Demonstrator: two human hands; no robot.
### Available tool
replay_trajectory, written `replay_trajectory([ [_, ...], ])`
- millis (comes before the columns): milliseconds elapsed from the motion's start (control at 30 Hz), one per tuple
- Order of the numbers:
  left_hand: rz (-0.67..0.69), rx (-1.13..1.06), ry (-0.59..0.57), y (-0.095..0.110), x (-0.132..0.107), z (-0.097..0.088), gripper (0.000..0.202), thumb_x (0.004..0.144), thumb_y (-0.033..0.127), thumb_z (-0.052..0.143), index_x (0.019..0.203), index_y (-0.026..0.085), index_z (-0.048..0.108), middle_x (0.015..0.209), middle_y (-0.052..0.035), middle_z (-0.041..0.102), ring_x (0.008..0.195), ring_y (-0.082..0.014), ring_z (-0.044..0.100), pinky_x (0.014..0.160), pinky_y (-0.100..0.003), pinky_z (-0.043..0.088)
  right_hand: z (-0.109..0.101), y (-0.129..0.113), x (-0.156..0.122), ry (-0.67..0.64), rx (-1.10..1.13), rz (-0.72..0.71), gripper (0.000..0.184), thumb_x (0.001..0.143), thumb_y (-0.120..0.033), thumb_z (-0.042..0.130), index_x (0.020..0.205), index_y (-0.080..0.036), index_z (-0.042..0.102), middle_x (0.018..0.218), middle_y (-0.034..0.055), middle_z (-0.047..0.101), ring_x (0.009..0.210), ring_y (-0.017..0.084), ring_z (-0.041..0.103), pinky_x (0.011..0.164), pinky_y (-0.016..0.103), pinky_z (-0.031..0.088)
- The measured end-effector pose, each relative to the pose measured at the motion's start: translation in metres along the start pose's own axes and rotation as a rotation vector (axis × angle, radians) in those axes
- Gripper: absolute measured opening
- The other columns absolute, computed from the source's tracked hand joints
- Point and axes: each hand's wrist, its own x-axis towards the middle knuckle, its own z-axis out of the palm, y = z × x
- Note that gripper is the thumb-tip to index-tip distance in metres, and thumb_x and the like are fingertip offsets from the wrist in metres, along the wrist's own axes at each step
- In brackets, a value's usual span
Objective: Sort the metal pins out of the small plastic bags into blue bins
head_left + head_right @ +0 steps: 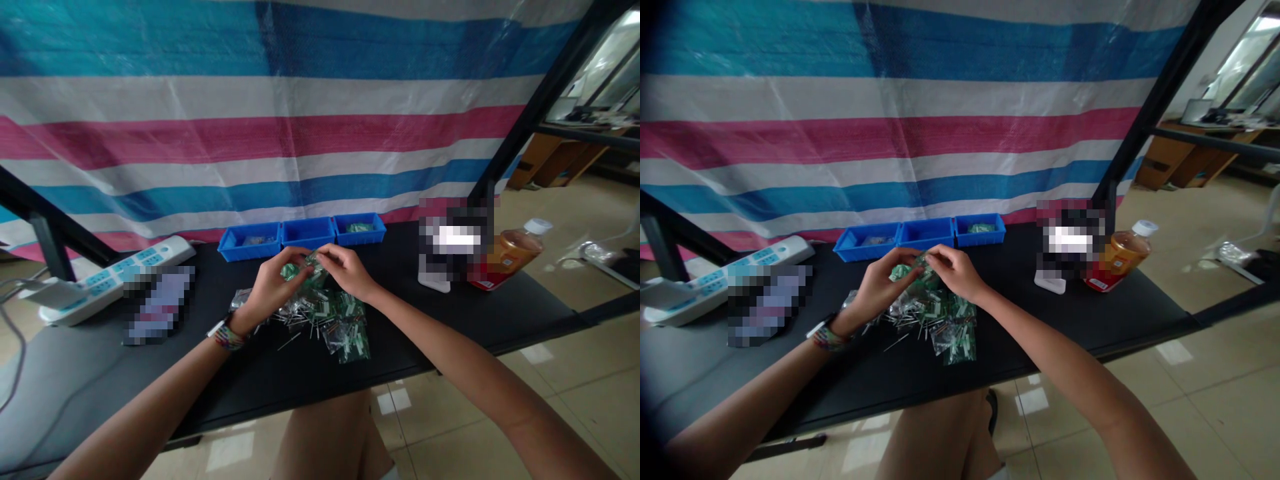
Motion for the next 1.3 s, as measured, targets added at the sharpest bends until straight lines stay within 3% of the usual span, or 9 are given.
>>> replay_trajectory([
  [133,-0.062,-0.212,0.126,-0.001,-0.002,0.006,0.033,0.096,0.035,0.079,0.123,0.022,0.066,0.086,-0.0002,0.068,0.079,-0.0157,0.069,0.076,-0.029,0.059,0.003,-0.001,0.000,-0.002,0.261,0.142,0.055,0.078,-0.043,0.093,0.122,-0.027,0.064,0.100,0.0011,0.072,0.083,0.019,0.072,0.078,0.034,0.062],
  [233,-0.069,-0.241,0.135,-0.001,-0.005,0.007,0.033,0.098,0.033,0.076,0.126,0.022,0.064,0.094,-0.0021,0.068,0.080,-0.0154,0.068,0.075,-0.029,0.060,0.001,0.000,0.001,-0.011,0.335,0.201,0.059,0.072,-0.036,0.097,0.120,-0.026,0.065,0.089,-0.0013,0.072,0.079,0.019,0.073,0.078,0.036,0.065],
  [367,0.053,0.015,0.037,0.004,-0.008,0.001,0.019,0.106,0.031,0.060,0.117,0.022,0.072,0.115,-0.0093,0.071,0.108,-0.0237,0.070,0.098,-0.042,0.061,-0.003,0.002,0.002,-0.007,0.453,0.261,0.057,0.072,-0.033,0.097,0.118,-0.024,0.066,0.083,-0.0025,0.072,0.073,0.018,0.073,0.073,0.035,0.065],
  [533,0.200,0.218,0.016,0.006,-0.007,-0.008,0.032,0.103,0.019,0.053,0.123,0.027,0.077,0.144,-0.0109,0.065,0.134,-0.0287,0.063,0.115,-0.050,0.051,-0.010,0.002,0.002,-0.051,0.633,0.394,0.059,0.069,-0.024,0.098,0.119,-0.021,0.067,0.085,-0.0011,0.075,0.075,0.018,0.076,0.075,0.035,0.067],
  [700,0.285,0.240,-0.035,0.002,-0.004,-0.008,0.016,0.103,0.028,0.067,0.113,0.028,0.079,0.115,-0.0065,0.080,0.120,-0.0289,0.071,0.108,-0.048,0.050,-0.009,0.000,-0.001,-0.165,0.618,0.454,0.049,0.075,-0.030,0.094,0.116,-0.018,0.070,0.087,0.0024,0.077,0.076,0.018,0.076,0.076,0.034,0.067],
  [800,0.205,0.189,0.031,0.002,-0.005,-0.008,0.012,0.102,0.034,0.071,0.103,0.024,0.078,0.100,-0.0057,0.081,0.097,-0.0246,0.074,0.095,-0.042,0.053,-0.008,-0.002,-0.002,-0.141,0.467,0.392,0.036,0.088,-0.047,0.081,0.109,-0.019,0.075,0.088,0.0039,0.075,0.074,0.016,0.072,0.069,0.029,0.063],
  [900,0.060,0.090,0.092,0.001,-0.006,-0.007,0.021,0.101,0.041,0.073,0.096,0.021,0.076,0.091,-0.0048,0.079,0.082,-0.0207,0.071,0.079,-0.035,0.054,-0.007,-0.005,-0.002,-0.074,0.311,0.237,0.032,0.089,-0.051,0.078,0.100,-0.020,0.077,0.098,0.0043,0.073,0.080,0.015,0.069,0.069,0.027,0.060],
  [1067,-0.074,-0.031,0.020,0.001,-0.009,-0.005,0.032,0.098,0.050,0.076,0.091,0.019,0.076,0.085,-0.0042,0.077,0.078,-0.0192,0.070,0.071,-0.029,0.054,0.000,-0.004,-0.003,-0.118,0.235,0.152,0.036,0.077,-0.043,0.093,0.096,-0.020,0.073,0.091,0.0013,0.073,0.079,0.016,0.069,0.073,0.029,0.059],
  [1300,-0.147,-0.217,0.013,-0.001,-0.010,0.000,0.035,0.095,0.047,0.080,0.112,0.020,0.067,0.088,-0.0020,0.072,0.079,-0.0176,0.070,0.070,-0.026,0.054,0.002,0.002,-0.001,-0.126,0.258,0.169,0.041,0.078,-0.049,0.093,0.084,-0.019,0.066,0.076,-0.0016,0.068,0.063,0.014,0.066,0.060,0.028,0.056],
])
